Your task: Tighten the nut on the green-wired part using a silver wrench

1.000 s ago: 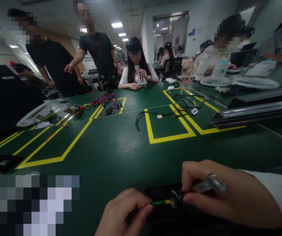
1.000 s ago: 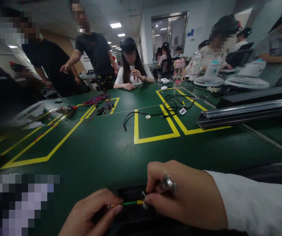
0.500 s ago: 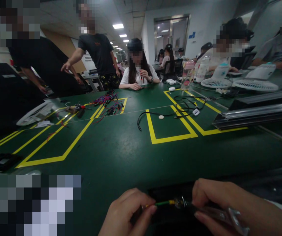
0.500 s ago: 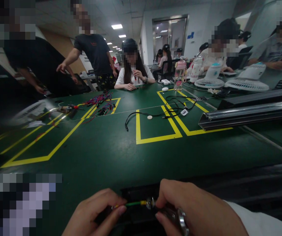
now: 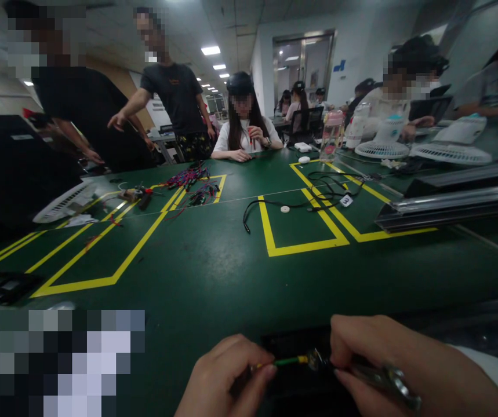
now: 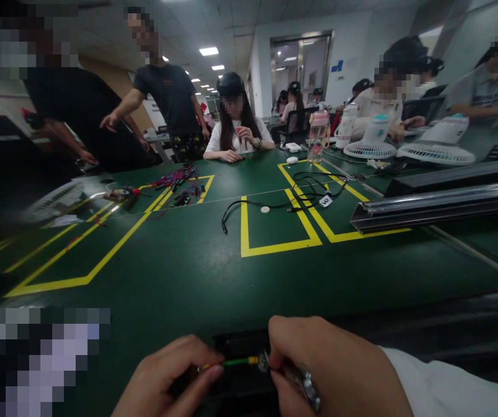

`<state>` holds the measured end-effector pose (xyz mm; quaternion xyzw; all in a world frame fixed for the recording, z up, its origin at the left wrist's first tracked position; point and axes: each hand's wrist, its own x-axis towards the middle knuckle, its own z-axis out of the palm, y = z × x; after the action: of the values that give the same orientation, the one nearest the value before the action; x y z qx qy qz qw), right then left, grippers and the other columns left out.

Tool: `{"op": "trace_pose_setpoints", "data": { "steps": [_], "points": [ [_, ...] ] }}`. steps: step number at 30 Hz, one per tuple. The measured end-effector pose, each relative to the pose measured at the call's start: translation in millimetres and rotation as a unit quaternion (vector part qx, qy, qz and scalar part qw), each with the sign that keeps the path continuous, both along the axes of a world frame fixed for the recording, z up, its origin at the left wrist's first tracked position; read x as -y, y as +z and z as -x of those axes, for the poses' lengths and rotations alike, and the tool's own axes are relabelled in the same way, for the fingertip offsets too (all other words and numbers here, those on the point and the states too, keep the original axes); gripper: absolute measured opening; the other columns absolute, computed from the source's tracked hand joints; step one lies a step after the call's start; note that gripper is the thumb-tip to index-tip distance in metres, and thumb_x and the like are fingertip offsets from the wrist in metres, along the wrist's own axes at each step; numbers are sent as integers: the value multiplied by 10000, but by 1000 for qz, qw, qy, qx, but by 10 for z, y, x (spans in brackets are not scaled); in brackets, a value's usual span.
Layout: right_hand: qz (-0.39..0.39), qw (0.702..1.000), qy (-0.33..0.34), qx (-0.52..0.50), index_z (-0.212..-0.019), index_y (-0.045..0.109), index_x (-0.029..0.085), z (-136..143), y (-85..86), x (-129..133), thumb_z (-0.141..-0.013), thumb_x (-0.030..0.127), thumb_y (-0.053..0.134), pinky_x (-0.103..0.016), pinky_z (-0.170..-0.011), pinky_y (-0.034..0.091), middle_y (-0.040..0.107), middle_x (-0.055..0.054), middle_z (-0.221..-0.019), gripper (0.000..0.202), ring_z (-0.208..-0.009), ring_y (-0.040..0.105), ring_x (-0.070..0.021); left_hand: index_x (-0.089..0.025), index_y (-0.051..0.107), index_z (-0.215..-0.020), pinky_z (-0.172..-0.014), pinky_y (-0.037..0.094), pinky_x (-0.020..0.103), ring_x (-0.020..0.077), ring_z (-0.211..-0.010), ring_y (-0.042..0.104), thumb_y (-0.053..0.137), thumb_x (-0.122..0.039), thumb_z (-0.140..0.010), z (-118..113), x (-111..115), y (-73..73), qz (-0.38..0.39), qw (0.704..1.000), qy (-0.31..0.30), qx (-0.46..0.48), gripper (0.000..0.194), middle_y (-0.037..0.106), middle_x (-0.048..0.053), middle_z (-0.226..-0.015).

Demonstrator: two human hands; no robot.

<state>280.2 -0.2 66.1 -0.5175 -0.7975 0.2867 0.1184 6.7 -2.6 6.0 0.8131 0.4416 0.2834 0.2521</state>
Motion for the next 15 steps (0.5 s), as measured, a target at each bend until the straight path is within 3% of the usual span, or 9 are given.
{"op": "trace_pose_setpoints", "data": {
  "steps": [7,15],
  "points": [
    [-10,999,42,10,-709,622,254,65,207,-126,-808,172,687,-225,-481,398,701,30,-657,144,-539,635,-168,-230,746,-925,-643,546,232,171,-731,735,592,-145,-989,28,13,-13,16,1000,2,-11,187,756,13,-824],
    [-40,999,3,-26,-816,688,272,67,276,-172,-893,384,775,-235,-535,457,638,37,-640,160,-616,631,-188,-225,743,-922,-640,543,240,175,-721,725,591,-152,-993,21,30,-25,21,1000,4,-13,183,748,16,-819]
  ]
}}
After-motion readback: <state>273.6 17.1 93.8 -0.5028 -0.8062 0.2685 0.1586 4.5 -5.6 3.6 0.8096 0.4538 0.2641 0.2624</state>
